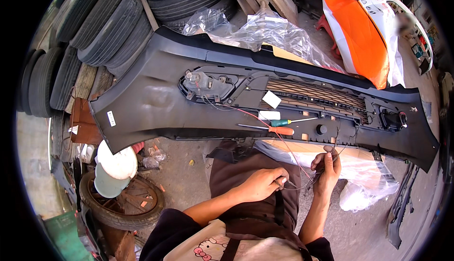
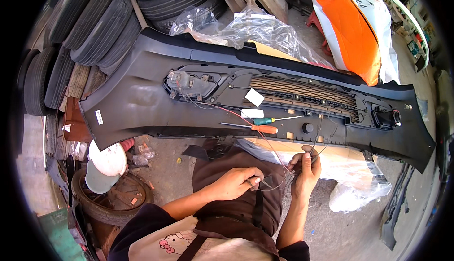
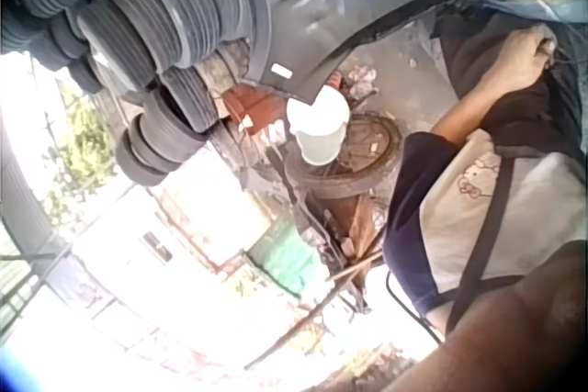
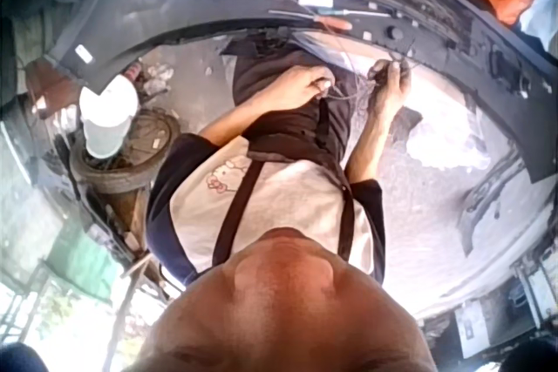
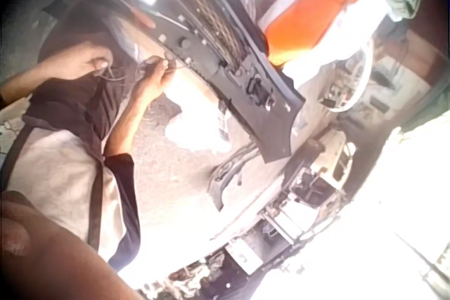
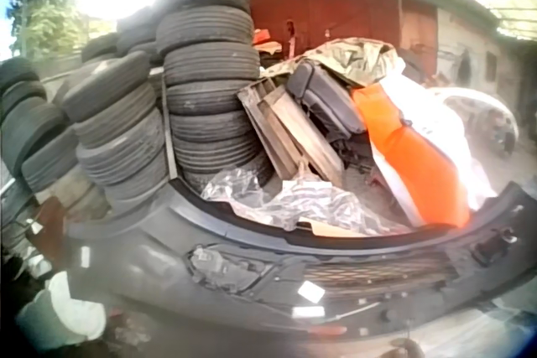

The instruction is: The person repairs a car bumper by stripping and twisting electrical wires, then connecting them to a headlight assembly. They use a screwdriver to secure the connections and test the wiring by pulling on the cables.

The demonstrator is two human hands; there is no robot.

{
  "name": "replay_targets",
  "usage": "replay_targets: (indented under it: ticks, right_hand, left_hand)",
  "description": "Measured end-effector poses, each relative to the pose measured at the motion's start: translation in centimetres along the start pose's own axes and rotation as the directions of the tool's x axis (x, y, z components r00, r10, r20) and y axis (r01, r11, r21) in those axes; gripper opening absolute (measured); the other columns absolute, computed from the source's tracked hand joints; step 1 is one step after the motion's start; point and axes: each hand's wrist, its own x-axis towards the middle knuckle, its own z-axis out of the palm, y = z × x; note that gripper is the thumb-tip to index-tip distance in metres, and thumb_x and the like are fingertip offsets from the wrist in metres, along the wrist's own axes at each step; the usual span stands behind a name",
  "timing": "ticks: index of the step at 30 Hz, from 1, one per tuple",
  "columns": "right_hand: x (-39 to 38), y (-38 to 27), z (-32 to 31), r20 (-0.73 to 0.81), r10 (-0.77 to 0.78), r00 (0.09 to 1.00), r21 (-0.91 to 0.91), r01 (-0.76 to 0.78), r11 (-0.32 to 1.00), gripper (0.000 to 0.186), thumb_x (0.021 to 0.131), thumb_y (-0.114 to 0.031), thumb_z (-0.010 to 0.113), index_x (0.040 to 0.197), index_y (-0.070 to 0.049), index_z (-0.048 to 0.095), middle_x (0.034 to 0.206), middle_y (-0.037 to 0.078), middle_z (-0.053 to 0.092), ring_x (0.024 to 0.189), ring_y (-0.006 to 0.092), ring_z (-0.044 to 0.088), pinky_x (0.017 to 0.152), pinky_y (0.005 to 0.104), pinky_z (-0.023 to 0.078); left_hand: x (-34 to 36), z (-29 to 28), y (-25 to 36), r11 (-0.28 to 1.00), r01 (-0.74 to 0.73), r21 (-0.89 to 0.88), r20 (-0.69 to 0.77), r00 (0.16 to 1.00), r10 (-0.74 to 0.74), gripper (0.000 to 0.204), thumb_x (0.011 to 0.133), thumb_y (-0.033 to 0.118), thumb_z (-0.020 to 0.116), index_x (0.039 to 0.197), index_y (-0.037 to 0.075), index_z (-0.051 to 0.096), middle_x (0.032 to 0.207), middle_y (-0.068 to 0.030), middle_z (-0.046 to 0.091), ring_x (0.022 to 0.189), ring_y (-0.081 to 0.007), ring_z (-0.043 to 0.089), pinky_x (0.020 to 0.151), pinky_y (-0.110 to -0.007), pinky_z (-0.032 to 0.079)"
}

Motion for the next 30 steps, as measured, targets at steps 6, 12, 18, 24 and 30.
replay_targets:
  ticks: [6,12,18,24,30]
  right_hand:
    - [0.1,0.8,-0.5,-0.045,0.06,0.997,0.022,-0.059,0.998,0.019,0.098,-0.016,0.048,0.107,0.0,0.054,0.066,0.006,0.054,0.053,0.0129,0.05,0.05,0.0239,0.042]
    - [0.1,1.1,-0.3,-0.071,0.083,0.994,0.026,-0.082,0.996,0.019,0.098,-0.016,0.048,0.106,0.0,0.054,0.065,0.006,0.054,0.052,0.0126,0.049,0.05,0.024,0.042]
    - [0.7,1.2,-0.6,-0.099,0.087,0.991,0.036,-0.084,0.996,0.018,0.099,-0.016,0.046,0.104,-0.001,0.054,0.062,0.005,0.05,0.049,0.0112,0.043,0.046,0.0237,0.037]
    - [1.1,1.4,-1.0,-0.104,0.084,0.991,0.063,-0.078,0.995,0.016,0.098,-0.016,0.049,0.103,-0.003,0.056,0.062,0.002,0.046,0.05,0.0107,0.04,0.046,0.0243,0.034]
    - [1.5,2.1,-0.1,-0.067,0.148,0.987,0.117,-0.14,0.983,0.015,0.098,-0.017,0.049,0.102,-0.004,0.056,0.062,0.002,0.046,0.049,0.0104,0.04,0.046,0.0241,0.034]
  left_hand:
    - [0.2,0.0,-0.3,0.997,-0.035,0.065,-0.001,0.999,0.036,0.009,0.094,0.01,0.052,0.098,0.003,0.053,0.082,-0.0112,0.061,0.073,-0.0282,0.061,0.068,-0.037,0.047]
    - [0.2,-0.2,0.0,0.983,-0.029,0.181,0.022,0.999,0.025,0.013,0.089,0.01,0.057,0.099,0.004,0.055,0.09,-0.0115,0.062,0.086,-0.0332,0.06,0.075,-0.04,0.047]
    - [-1.6,-2.1,4.2,0.923,-0.098,0.371,-0.084,0.987,0.139,0.028,0.085,0.018,0.065,0.11,0.007,0.058,0.117,-0.0092,0.057,0.103,-0.0321,0.058,0.083,-0.04,0.049]
    - [-1.1,-13.0,4.5,0.997,0.043,-0.058,-0.555,0.829,-0.068,0.02,0.09,0.016,0.065,0.103,0.001,0.063,0.086,-0.0056,0.069,0.072,-0.0087,0.062,0.058,-0.021,0.046]
    - [0.1,-23.8,-9.5,0.98,0.013,-0.197,-0.892,0.412,-0.185,0.022,0.085,0.01,0.065,0.104,-0.002,0.061,0.088,-0.0066,0.067,0.076,-0.0108,0.062,0.059,-0.024,0.049]
